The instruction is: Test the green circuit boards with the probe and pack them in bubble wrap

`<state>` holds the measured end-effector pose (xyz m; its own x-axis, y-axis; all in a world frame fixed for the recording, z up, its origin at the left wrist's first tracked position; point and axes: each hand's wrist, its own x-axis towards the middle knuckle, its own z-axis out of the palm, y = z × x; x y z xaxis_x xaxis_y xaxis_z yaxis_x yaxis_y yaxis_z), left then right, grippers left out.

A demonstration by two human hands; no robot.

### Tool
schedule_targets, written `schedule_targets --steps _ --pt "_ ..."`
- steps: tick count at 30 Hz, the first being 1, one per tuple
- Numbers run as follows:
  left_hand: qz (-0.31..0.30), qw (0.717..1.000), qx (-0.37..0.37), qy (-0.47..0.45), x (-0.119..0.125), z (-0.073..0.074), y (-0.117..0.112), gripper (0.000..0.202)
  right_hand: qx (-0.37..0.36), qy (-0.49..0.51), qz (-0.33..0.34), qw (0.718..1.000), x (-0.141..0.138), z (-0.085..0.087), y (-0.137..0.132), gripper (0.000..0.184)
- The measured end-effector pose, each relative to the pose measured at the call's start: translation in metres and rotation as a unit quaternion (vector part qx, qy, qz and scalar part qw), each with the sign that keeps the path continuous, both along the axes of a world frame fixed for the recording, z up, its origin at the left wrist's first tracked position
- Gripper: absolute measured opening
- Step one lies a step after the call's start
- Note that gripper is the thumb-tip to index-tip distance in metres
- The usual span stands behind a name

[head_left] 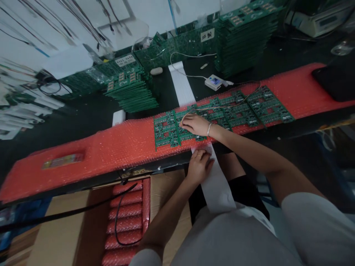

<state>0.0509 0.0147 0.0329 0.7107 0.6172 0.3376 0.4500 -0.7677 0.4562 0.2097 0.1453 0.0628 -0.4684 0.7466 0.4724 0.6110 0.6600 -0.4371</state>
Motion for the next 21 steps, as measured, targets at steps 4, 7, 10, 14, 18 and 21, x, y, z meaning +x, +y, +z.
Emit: schedule_targets --steps 4,7,10,14,18,21 --pt "-0.003 1.000 0.015 0.000 0.009 -0.007 -0.003 0.014 0.000 -0.026 0.001 1.000 0.001 0.002 -0.001 0.020" --pt "0.002 0.999 0.053 -0.013 0.015 -0.012 -0.004 0.013 -0.004 -0.039 0.014 0.999 0.002 0.004 -0.002 0.020" --pt "0.012 0.998 0.059 -0.027 0.017 -0.015 -0.004 0.013 -0.012 -0.025 0.018 0.999 0.002 0.005 -0.002 0.019" --pt "0.017 0.999 0.024 -0.025 0.016 -0.018 -0.006 0.015 -0.033 0.037 0.000 0.999 0.004 0.004 -0.001 0.017" --pt "0.027 0.999 0.018 -0.032 0.016 -0.018 -0.007 0.017 -0.047 0.068 -0.021 0.996 0.005 0.002 -0.001 0.016" --pt "0.030 0.999 0.022 -0.034 0.017 -0.017 -0.008 0.017 -0.050 0.060 -0.021 0.997 0.004 0.002 -0.001 0.015"
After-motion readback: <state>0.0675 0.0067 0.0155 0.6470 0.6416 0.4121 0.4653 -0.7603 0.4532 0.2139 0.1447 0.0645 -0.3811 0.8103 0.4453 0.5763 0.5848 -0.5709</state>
